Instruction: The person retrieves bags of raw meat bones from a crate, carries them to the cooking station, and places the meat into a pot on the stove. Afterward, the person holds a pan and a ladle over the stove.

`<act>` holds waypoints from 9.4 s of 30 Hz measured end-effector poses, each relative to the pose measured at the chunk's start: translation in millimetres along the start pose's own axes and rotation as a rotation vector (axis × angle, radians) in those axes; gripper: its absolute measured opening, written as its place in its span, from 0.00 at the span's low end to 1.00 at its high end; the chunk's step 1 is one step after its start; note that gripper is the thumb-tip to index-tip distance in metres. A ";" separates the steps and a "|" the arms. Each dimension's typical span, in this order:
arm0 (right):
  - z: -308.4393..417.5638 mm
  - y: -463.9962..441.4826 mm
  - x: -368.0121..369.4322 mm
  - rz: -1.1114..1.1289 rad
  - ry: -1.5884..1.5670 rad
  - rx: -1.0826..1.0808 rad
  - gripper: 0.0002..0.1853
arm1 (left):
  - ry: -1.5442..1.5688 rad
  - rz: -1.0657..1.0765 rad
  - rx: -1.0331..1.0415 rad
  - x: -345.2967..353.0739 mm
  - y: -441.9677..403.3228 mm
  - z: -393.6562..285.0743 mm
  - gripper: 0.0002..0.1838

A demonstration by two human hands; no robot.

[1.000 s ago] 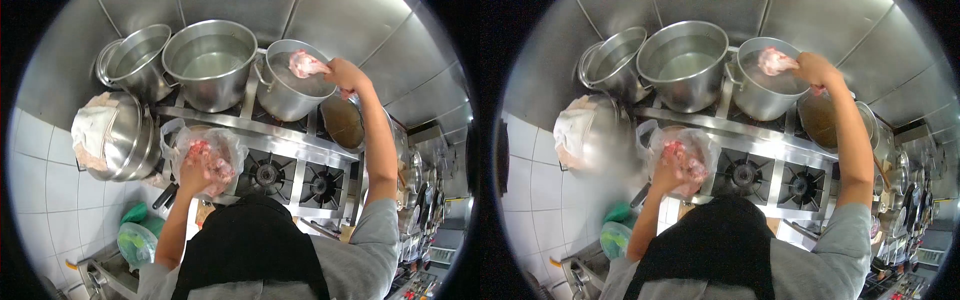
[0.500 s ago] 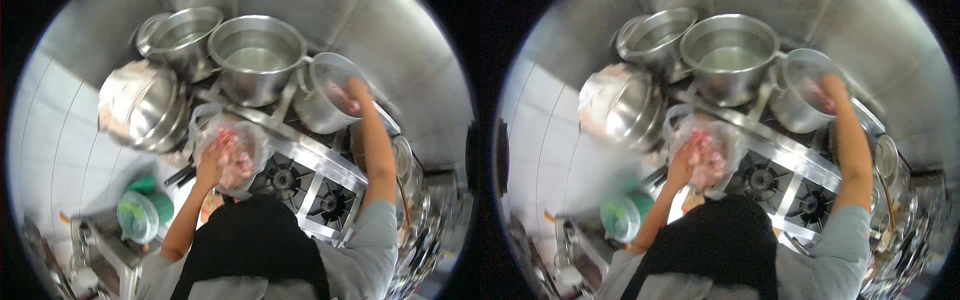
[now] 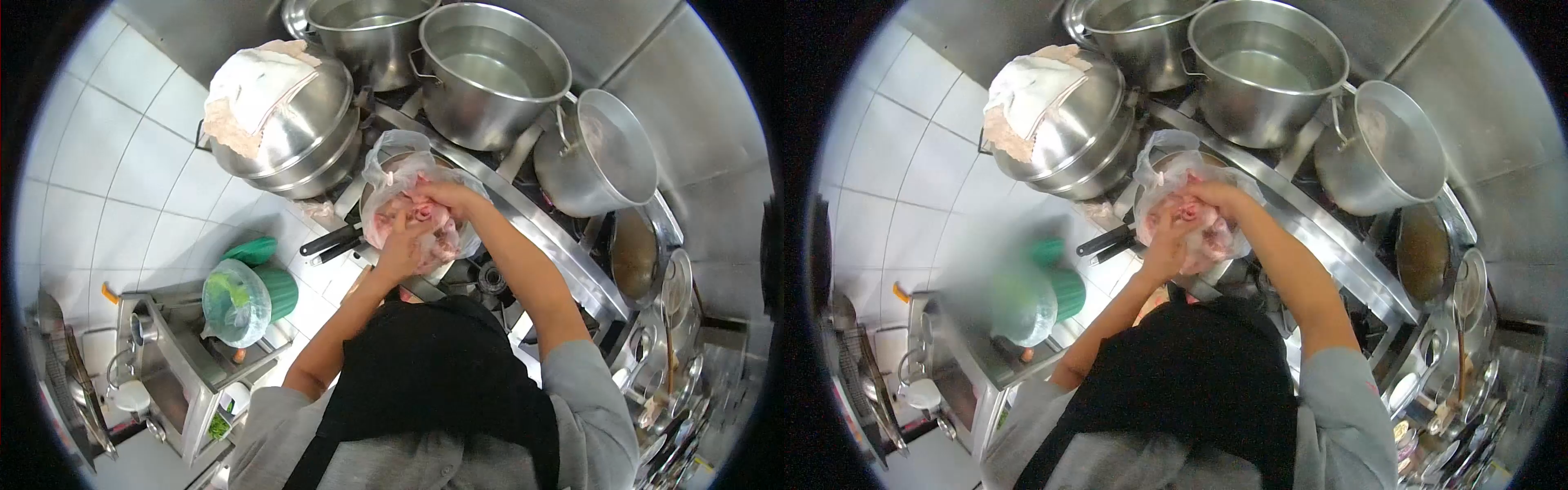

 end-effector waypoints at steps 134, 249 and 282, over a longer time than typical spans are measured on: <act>3.5 121.7 -156.5 -1.549 1.161 -0.174 0.11 | 0.006 0.272 0.128 -44.2 -55.4 36.8 0.10; 138.8 420.9 51.2 -0.731 0.672 -0.475 0.22 | -0.681 0.507 -0.179 -20.8 -74.5 125.6 0.29; 169.6 388.4 78.5 -1.227 1.311 -0.767 0.14 | 0.964 0.007 -0.417 -127.9 -33.9 40.5 0.20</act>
Point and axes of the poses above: each hand's wrist, its own y-axis away from the middle knuckle, its own x-axis out of the palm, z = x × y, the point moved 8 cm from there along -y, towards the middle knuckle, and after that the axes turned 7 degrees about z, right-handed, at the moved point
